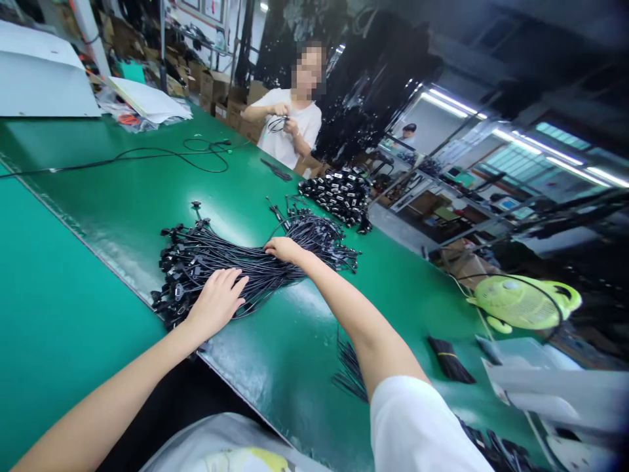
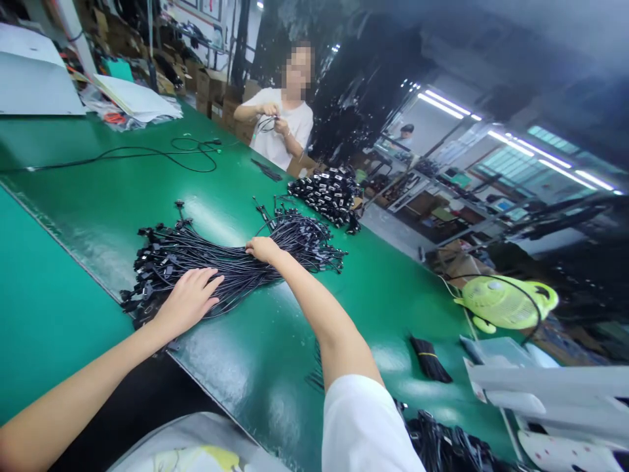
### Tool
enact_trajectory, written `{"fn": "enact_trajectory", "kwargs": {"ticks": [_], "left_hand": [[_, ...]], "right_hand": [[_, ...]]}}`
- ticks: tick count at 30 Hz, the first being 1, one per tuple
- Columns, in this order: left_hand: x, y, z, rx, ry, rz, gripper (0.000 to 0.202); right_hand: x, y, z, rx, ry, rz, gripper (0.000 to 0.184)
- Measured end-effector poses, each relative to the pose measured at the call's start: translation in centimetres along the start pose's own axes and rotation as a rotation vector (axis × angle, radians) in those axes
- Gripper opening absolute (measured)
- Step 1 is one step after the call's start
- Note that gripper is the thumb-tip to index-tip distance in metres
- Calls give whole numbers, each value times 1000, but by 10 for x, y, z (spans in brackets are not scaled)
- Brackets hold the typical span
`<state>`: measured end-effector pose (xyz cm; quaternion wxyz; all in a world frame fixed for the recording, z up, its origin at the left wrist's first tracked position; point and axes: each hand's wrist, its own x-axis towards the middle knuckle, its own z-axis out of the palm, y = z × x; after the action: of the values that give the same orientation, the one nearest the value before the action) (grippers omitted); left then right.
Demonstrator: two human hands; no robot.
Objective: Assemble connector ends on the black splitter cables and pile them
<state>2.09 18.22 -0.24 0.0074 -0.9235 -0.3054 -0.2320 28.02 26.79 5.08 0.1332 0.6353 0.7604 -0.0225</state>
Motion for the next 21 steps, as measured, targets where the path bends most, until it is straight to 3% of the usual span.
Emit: {"fn": "enact_trajectory", "kwargs": {"ticks": [3,6,12,16,19,21], "left_hand": [[0,1,-1,-7,-4,-8,44],[0,1,-1,-6,0,-7,46],[-6,-2,3,-73,76,0,40],[-4,6,-18,-217,357,5,35],[-1,8,-47,-216,565,-26,48],[-1,3,-60,-247,561,-79,49]], "right_hand": [[-4,-12,9,31,49,-15,19],[-20,-19,4,59,217,52,27],[-57,-10,-52,155,628,140,31],[-99,-31,-85,337,982,-3,26],[-143,-71,-93,324,983,-218,24],[-171,-94,-93,294,918,-334,24]]}}
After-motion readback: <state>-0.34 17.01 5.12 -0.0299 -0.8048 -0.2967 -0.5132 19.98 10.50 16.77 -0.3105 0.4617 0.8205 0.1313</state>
